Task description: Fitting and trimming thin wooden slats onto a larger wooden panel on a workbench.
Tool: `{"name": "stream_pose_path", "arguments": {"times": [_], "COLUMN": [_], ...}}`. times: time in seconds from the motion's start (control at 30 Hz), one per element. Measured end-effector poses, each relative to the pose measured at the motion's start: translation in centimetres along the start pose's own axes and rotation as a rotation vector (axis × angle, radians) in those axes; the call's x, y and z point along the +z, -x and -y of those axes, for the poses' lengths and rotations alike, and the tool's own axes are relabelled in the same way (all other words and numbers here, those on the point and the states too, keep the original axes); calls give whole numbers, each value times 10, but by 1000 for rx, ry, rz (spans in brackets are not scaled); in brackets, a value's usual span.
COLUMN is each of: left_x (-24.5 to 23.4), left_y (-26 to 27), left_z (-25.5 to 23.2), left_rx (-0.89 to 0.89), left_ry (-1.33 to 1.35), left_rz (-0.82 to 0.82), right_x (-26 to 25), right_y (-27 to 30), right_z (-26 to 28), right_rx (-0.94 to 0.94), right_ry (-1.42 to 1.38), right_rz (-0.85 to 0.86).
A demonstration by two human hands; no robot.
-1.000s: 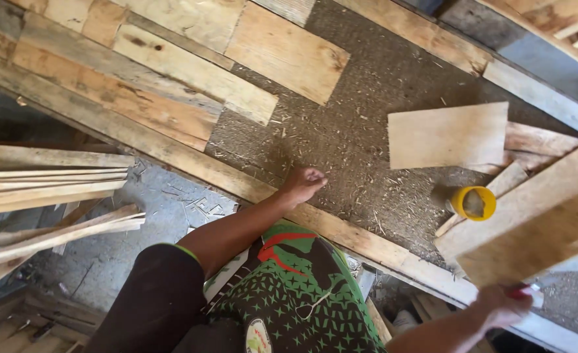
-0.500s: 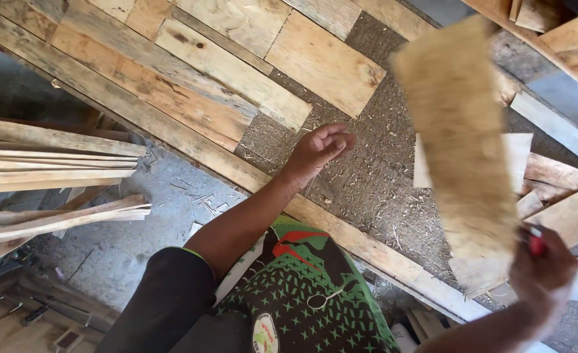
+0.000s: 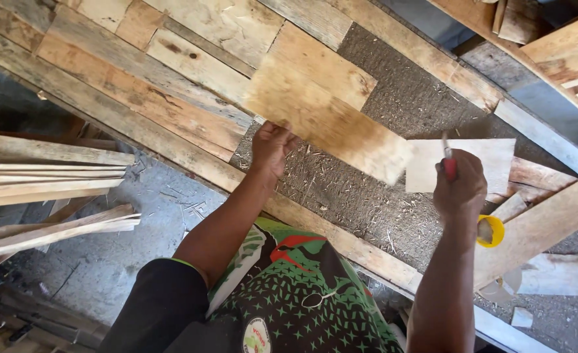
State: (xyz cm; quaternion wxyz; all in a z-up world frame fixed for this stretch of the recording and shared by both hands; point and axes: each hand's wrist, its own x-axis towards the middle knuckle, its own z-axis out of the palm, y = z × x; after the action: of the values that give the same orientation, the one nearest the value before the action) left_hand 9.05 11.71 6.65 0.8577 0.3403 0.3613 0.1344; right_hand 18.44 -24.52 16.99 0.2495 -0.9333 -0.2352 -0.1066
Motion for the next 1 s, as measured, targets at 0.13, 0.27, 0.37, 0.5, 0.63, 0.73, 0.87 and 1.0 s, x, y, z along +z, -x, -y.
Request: {"name": "stream_pose_path", "arguments": {"times": [0.13,0.27,0.37,0.5,0.63,0.73,0.87,1.0], "left_x": [-10,-12,-14,-31,-42,9,58,92], "left_y": [-27,-35,-37,-53,-67,-30,-16,-14], "left_z": [4,-5,-14,-11,-5,-35,-37,-20], "left_rx": [31,42,39,87,154,191,248,377], "left_ry": [137,132,94,143,40,-170,-323,-494], "left_rz": [-100,-88,-134,-5,76,80,203,496], "right_x": [41,75,89,93,48,27,23,42], "right_y": [13,29,35,38,18,1,-15,-15], "right_z": [-43,-53,-42,-35,16,47,80,84], "right_rx": [163,427,641,565,242,118,161,250], "right_ry": [-63,-252,-482,-658,-338,-264,-397,-522], "right_rz": [-112,-52,-50,-194,-194,-131,-19,-5]}}
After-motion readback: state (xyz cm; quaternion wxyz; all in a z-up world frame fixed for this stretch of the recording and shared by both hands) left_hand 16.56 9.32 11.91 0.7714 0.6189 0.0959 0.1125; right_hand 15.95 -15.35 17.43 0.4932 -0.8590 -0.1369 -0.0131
